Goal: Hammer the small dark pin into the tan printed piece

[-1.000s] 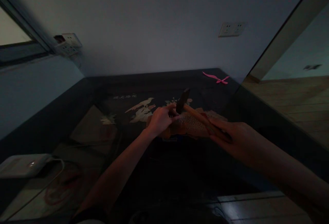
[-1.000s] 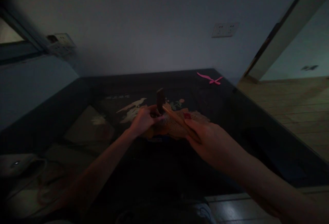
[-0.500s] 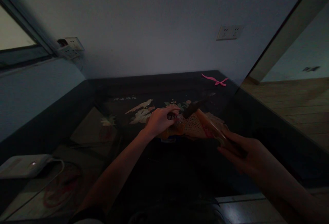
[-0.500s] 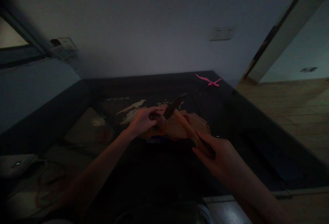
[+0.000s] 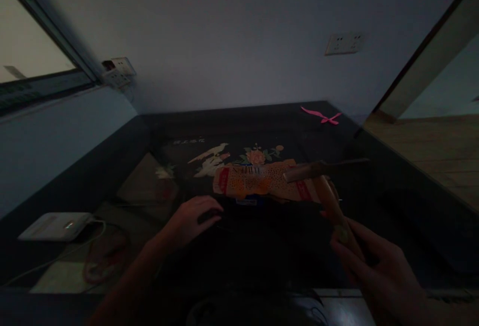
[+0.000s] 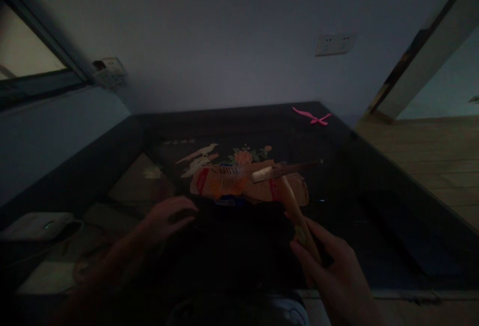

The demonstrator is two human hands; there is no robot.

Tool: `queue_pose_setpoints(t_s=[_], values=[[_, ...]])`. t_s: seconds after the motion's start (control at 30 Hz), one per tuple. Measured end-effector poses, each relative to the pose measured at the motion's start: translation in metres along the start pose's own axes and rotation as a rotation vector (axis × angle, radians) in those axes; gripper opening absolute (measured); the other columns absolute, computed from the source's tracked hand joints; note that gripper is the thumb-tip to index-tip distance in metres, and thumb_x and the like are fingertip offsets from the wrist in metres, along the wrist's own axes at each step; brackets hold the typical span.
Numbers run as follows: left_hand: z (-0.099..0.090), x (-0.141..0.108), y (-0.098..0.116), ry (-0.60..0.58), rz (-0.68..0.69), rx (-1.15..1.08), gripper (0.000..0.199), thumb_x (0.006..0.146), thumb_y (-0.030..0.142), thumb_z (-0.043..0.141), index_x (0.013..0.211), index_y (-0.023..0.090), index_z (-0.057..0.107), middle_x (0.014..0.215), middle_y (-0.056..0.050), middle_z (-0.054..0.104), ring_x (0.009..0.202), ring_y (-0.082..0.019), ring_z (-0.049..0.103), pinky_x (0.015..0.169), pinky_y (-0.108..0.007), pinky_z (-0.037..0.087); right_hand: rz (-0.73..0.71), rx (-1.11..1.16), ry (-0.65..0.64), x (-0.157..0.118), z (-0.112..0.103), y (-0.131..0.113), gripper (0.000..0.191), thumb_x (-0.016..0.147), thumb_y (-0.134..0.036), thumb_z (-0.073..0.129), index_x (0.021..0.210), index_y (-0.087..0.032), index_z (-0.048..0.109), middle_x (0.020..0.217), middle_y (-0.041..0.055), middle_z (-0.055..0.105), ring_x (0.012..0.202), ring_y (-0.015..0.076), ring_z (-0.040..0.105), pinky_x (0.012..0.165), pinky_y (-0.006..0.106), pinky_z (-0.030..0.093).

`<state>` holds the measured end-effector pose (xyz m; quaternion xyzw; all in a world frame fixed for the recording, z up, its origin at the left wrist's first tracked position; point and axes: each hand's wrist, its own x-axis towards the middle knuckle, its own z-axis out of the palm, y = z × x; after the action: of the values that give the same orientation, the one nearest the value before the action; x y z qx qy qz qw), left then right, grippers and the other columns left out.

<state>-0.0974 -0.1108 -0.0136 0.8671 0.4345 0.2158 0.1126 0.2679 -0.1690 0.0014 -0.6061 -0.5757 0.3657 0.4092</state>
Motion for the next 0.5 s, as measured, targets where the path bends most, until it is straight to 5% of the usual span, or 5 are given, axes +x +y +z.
queue_pose_setpoints(t_s=[0.13, 0.5], values=[[0.031, -0.021, -0.017, -0.199, -0.140, 0.031, 0.019, 0.083, 0.024, 0.061, 0.102, 0.022, 0.062, 0.105, -0.005, 0.064, 0.098, -0.019, 0.060, 0.086, -0.031, 0.049, 0.093, 0.064, 0.039, -0.004, 0.004, -0.002, 0.043, 0.073, -0.043, 0.067, 0.111, -0.023, 0.070, 0.064, 0.0001, 0.066, 0.039, 0.0104, 0.049, 0.032, 0.018, 0.042], [0.029, -0.014, -0.006, -0.142, -0.211, -0.159, 0.013, 0.088, 0.021, 0.050, 0.089, 0.023, 0.062, 0.088, -0.001, 0.066, 0.083, -0.016, 0.063, 0.076, -0.029, 0.051, 0.145, 0.194, 0.124, -0.014, 0.012, -0.007, 0.039, 0.069, -0.038, 0.072, 0.105, -0.024, 0.072, 0.051, -0.0040, 0.053, 0.037, 0.0107, 0.043, 0.030, 0.019, 0.038]])
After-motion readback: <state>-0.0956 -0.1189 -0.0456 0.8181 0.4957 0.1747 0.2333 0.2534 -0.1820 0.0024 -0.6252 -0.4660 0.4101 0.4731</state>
